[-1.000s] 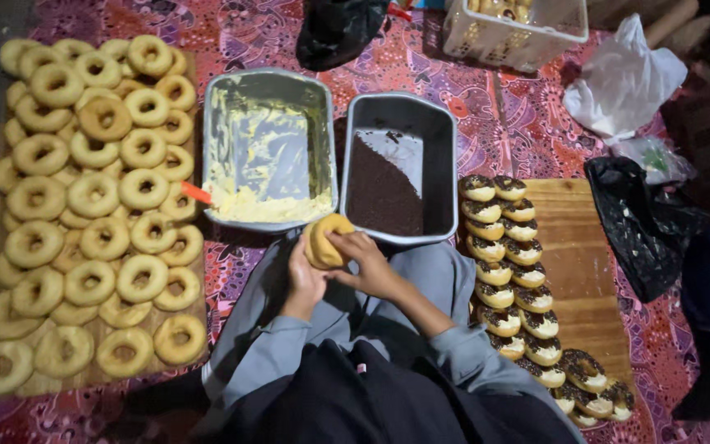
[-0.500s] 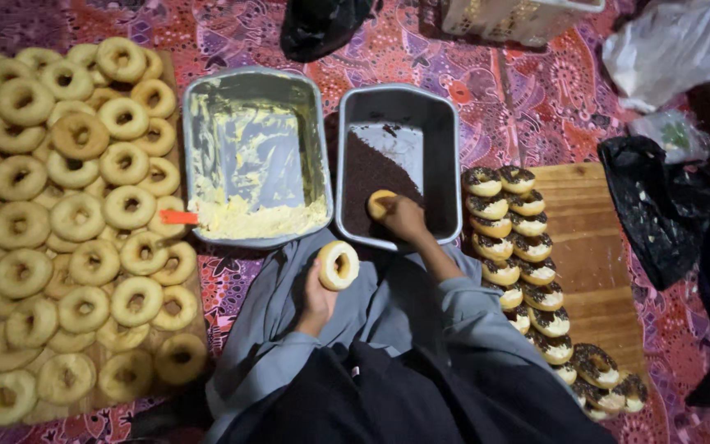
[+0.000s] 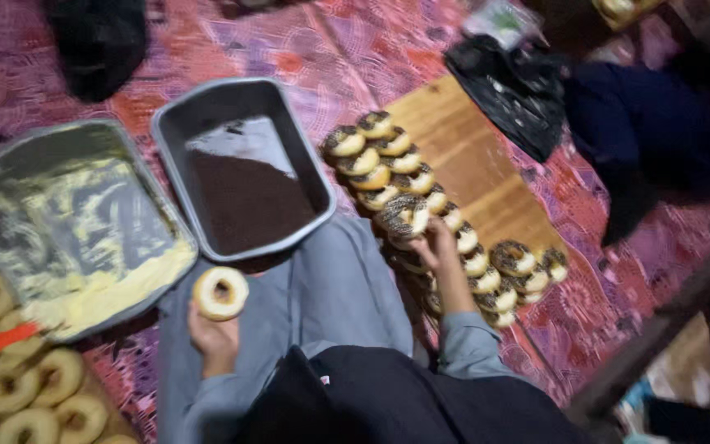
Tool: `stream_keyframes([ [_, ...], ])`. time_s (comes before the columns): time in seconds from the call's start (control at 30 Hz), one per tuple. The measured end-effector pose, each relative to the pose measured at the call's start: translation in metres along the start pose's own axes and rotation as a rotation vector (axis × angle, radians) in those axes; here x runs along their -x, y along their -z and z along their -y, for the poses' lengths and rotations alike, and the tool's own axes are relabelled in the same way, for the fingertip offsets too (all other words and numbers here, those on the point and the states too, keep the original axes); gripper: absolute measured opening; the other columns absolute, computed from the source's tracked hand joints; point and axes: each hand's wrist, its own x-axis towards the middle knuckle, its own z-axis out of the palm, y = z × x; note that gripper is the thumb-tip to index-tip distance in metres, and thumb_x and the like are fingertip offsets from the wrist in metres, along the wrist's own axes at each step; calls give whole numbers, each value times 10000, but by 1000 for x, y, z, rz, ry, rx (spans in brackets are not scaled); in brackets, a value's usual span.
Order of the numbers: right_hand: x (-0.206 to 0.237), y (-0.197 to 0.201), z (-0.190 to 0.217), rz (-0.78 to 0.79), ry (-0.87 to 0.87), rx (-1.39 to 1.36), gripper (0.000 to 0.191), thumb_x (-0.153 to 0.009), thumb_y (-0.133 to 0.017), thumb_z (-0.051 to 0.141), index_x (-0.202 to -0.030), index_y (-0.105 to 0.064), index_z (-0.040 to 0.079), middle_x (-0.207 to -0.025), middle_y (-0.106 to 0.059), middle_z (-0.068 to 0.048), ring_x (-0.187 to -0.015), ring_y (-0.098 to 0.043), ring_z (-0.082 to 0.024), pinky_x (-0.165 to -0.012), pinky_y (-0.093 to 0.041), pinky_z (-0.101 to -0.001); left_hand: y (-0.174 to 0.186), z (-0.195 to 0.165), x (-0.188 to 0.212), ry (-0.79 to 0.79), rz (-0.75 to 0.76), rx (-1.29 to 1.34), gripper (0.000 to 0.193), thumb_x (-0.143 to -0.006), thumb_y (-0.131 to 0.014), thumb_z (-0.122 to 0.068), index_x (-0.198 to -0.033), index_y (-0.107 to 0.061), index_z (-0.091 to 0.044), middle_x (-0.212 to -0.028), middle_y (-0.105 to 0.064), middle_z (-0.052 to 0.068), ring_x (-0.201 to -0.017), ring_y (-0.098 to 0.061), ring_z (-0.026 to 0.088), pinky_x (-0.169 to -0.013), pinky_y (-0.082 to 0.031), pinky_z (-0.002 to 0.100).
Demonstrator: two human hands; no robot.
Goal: The person repeatedly picks up plain donuts, dips them into a yellow spread, then into a dark crumb topping, and places them on a wooden board. The process is repeated for multiple donuts throughout the clip.
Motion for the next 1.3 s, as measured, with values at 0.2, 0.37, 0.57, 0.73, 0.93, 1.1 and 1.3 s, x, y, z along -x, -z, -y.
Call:
stream_keyframes([
  [0.2, 47, 143, 79, -451, 341, 1, 283, -964, -576, 120, -1247, -591, 133, -1158, -674, -191, -939, -735, -306, -777, -651, -506, -24, -15, 10, 37, 40, -63, 610, -1043, -419, -494, -1454, -530, -57, -1433, -577, 138, -1355, -556, 379, -1089, -437, 733],
  [0.37, 40, 161, 110, -658, 326, 201, 346, -938, -543, 55, -1274, -512, 130, -1156, -673, -185, -940, -733, -327, -750, -633, -516, -42, -20, 17, 34, 52, -102, 650, -993, -429, -505, -1458, -558, -71, -1467, -571, 142, -1375, -544, 400, -1086, -433, 743],
  [0.57, 42, 167, 91, -847, 420, 1426, 314, -831, -683, 82, -1141, -710, 32, -1057, -736, -230, -961, -722, -382, -903, -569, -462, -41, -25, 23, 86, 27, -85, 636, -970, -402, -464, -1440, -561, -67, -1438, -584, 140, -1373, -552, 403, -1081, -422, 762],
  [0.73, 58, 133, 62, -737, 721, 1469, 303, -815, -693, 54, -1109, -732, -9, -1089, -702, -229, -988, -676, -394, -897, -524, -453, -44, -15, 24, 203, 45, -96, 609, -1001, -396, -456, -1409, -563, -35, -1404, -590, 178, -1350, -544, 410, -1103, -389, 755],
  [0.93, 69, -66, -51, 639, -232, 318, 555, -1010, -560, 327, -1440, -486, -16, -1318, -653, -171, -1154, -666, -254, -924, -604, -460, -70, 47, 43, 673, 369, -34, 441, -973, -484, -361, -1373, -445, -182, -1225, -626, 172, -1080, -616, 440, -689, -581, 697],
  [1.1, 47, -203, -97, 820, -492, 310, 499, -954, -665, 159, -1395, -577, -57, -1342, -648, -163, -1223, -639, -276, -1073, -517, -435, -54, 8, 31, 648, 239, 33, 390, -1034, -463, -394, -1363, -476, -185, -1380, -556, 205, -1197, -592, 519, -937, -516, 678],
  [1.3, -83, -295, -119, 124, 327, 745, 486, -756, -743, 68, -1229, -639, 26, -1082, -707, -169, -866, -722, -251, -773, -633, -404, -28, -49, 40, 608, 321, 285, 430, -1008, -486, -484, -1368, -473, -251, -1485, -478, 259, -1336, -508, 466, -1044, -416, 692],
])
